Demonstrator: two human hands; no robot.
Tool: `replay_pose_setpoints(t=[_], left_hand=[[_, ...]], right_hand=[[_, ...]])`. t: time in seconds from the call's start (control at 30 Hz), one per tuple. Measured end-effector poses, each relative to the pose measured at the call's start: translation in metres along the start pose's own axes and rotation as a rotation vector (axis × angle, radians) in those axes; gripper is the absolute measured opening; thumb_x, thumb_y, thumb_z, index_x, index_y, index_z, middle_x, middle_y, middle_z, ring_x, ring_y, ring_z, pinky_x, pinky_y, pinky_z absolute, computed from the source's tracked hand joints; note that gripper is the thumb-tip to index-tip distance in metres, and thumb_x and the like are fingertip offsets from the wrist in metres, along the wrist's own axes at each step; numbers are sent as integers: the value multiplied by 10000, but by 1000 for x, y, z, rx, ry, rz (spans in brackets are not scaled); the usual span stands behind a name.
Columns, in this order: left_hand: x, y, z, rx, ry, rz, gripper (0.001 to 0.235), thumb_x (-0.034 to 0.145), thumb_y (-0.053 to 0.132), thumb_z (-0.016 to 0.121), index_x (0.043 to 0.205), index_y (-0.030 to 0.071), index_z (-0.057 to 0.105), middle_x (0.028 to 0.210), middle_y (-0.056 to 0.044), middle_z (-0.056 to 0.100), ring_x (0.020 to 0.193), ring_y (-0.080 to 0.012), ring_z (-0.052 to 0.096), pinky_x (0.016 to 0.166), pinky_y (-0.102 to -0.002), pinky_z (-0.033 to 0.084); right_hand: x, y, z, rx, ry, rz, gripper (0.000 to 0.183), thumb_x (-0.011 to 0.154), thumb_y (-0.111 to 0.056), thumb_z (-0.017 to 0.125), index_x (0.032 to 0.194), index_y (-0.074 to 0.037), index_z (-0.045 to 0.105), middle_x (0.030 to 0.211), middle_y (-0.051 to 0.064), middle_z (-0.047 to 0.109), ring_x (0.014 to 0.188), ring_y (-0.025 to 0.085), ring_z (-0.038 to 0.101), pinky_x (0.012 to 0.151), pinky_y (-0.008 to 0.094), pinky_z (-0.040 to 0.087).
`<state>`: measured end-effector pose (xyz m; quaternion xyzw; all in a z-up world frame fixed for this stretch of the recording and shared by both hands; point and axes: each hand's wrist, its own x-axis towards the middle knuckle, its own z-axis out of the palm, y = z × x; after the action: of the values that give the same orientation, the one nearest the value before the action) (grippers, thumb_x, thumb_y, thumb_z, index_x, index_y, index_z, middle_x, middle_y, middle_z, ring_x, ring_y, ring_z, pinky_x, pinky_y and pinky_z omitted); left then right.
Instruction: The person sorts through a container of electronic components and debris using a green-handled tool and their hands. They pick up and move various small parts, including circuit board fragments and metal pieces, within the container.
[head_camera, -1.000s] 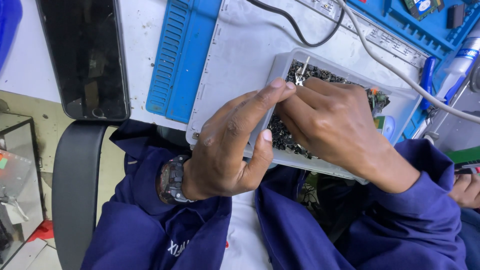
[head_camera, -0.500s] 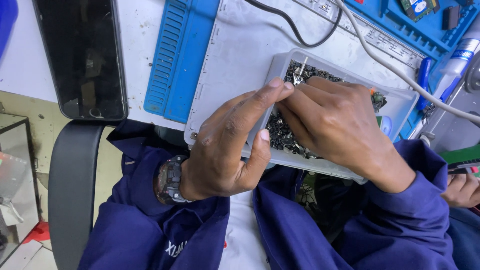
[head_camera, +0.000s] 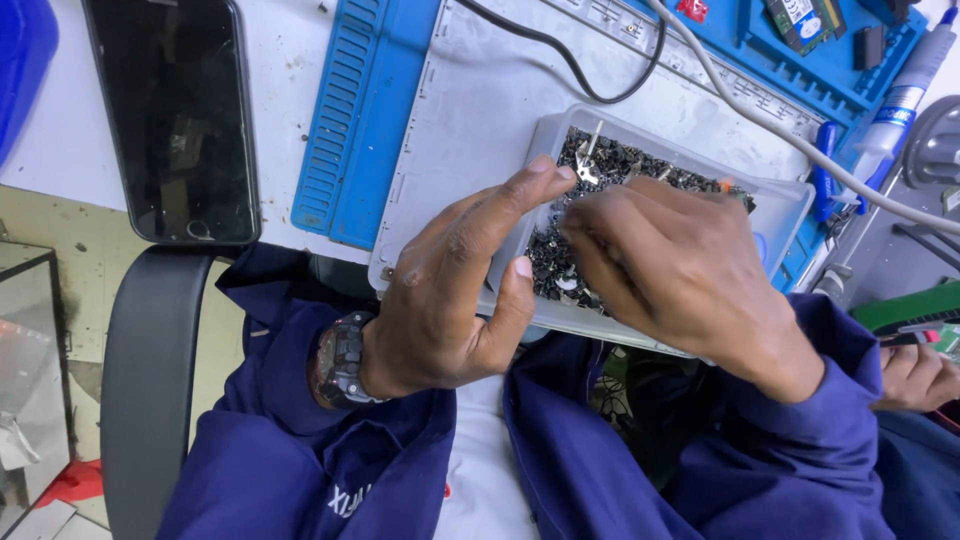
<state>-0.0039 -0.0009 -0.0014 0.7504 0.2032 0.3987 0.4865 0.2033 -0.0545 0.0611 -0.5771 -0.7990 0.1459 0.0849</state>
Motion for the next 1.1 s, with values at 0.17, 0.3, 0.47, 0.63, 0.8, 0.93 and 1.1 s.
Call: replay_pose_setpoints(t=[0.17,0.3,0.47,0.63,0.8,0.93,1.1], left_hand=[[1,1,-1,-6,-7,-4,488,1076,-36,477,1536,-45,315,1485,-255,617,1407,-397,689,1238,-463,594],[-1,0,2,-1,4,-14,490,1074,-21,487,1538,-27,329,1495,-224,609,1416,-382,684,1237,-467,596],[-2,2,3,31,6,-22,494,1061,-18,492,1529,-23,333,1493,-214,613,1430,-381,662,1248,-461,566],[-1,4,5,53,20,-30,488,1061,-9,486,1525,-18,336,1476,-219,631,1430,-398,655,1258,-461,549],[3,6,4,70,20,-34,446,1063,-3,477,1488,-68,359,1432,-263,647,1371,-387,689,1223,-450,561],[3,6,4,81,16,-39,450,1056,-5,480,1484,-76,359,1422,-266,656,1367,-395,689,1214,-456,559],[2,5,3,75,11,-29,465,1046,-16,487,1489,-74,357,1425,-270,654,1363,-407,697,1210,-469,568]], right_hand=[[-25,-38,-27,230,260,99,48,957,70,631,933,57,592,951,225,695,771,291,695,659,325,520],[-65,-28,-21,332,463,40,189,818,135,714,885,57,556,854,255,690,709,247,745,647,280,611],[-99,-12,-24,397,397,102,237,850,81,734,1026,31,583,1001,255,698,860,236,810,744,270,690],[-105,-15,-25,307,462,235,280,864,94,810,1052,-5,627,1014,212,724,852,200,792,789,248,663],[-97,-13,-19,376,615,240,296,783,105,834,958,16,614,876,230,728,752,216,787,722,238,654],[-99,-11,-5,453,677,225,404,793,64,840,1055,-36,551,875,195,730,808,211,806,723,224,679],[-101,-12,0,524,733,264,410,768,55,834,1037,-41,540,851,200,714,777,230,795,715,256,686]])
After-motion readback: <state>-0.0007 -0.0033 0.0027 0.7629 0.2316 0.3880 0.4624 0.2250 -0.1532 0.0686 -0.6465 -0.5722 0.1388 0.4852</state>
